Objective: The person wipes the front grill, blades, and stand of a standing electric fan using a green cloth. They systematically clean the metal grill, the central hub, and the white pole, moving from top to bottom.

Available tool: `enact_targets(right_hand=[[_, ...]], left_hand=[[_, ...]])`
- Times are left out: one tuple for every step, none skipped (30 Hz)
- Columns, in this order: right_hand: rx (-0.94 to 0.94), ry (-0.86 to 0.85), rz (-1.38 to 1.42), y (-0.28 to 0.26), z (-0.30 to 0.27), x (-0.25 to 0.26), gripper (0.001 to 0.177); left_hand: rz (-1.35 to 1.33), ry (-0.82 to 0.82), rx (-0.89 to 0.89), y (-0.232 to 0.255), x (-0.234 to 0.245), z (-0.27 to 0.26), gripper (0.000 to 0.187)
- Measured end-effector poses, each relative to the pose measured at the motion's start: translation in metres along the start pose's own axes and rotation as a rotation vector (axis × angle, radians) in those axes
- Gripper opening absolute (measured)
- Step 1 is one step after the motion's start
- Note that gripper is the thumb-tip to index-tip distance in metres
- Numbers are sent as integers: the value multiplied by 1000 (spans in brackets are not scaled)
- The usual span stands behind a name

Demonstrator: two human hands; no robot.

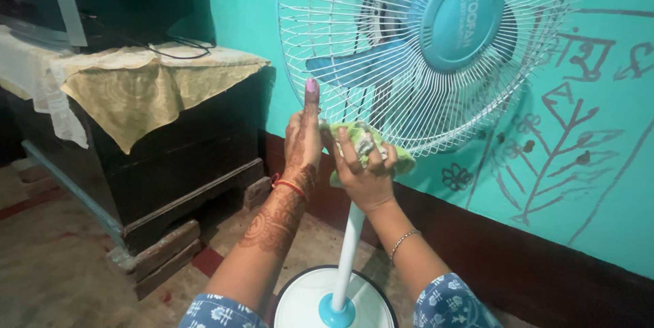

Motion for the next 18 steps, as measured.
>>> enact_targets(right_hand=[[16,13,-3,2,0,1,26],[41,5,-8,3,-1,2,27],[67,-3,-13,5,-2,4,29],[94,-9,-19,7,-2,5,30],[109,-1,-13,10,-2,6,29],[125,7,-9,12,-3,7,28],[141,14,-5,14,-4,9,26],[160,8,11,16,-6,10,27],[180,2,27,17,-8,11,28],[199,-2,46,18,-9,12,29],[210,-11,53,19,-10,12,30],[224,-20,63,20,-12,13,30],[237,-28,73,21,-13,13,31],[221,-44,89,21,-14,13,32],[205,-60,105,22,-17,13,34],[186,-76,118,23,-20,13,35],[149,-67,156,25,-24,13,39],[115,-57,192,29,-27,14,43]], left_hand=[[5,23,-6,0,1,0,92],[11,46,-13,0,1,1,90],[14,38,-6,0,1,0,90],[16,30,-1,-1,0,0,90],[19,22,5,-1,0,0,90],[-2,4,-7,0,-1,-1,89],[-23,-14,-18,0,-2,-1,88],[-43,-33,-29,1,-4,-1,88],[-17,-20,-34,2,-5,-1,87],[11,-5,-37,2,-5,0,87],[39,10,-41,2,-4,1,87],[44,13,-48,2,-4,1,87],[50,15,-54,1,-4,3,88],[57,15,-60,1,-4,4,88],[35,14,-65,-1,-4,5,87],[16,9,-72,-3,-5,6,86],[-3,3,-79,-5,-6,8,86],[-16,-17,-71,-7,-6,11,88]])
Point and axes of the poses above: each hand's wrist, its own z-axis towards the middle knuckle, its own x-axis out of the back of the hand, y = z × x, the point moved 5 cm from there along z, towards the middle knuckle, and after that the axes turned 9 degrees about x, right-handed, at the moved point
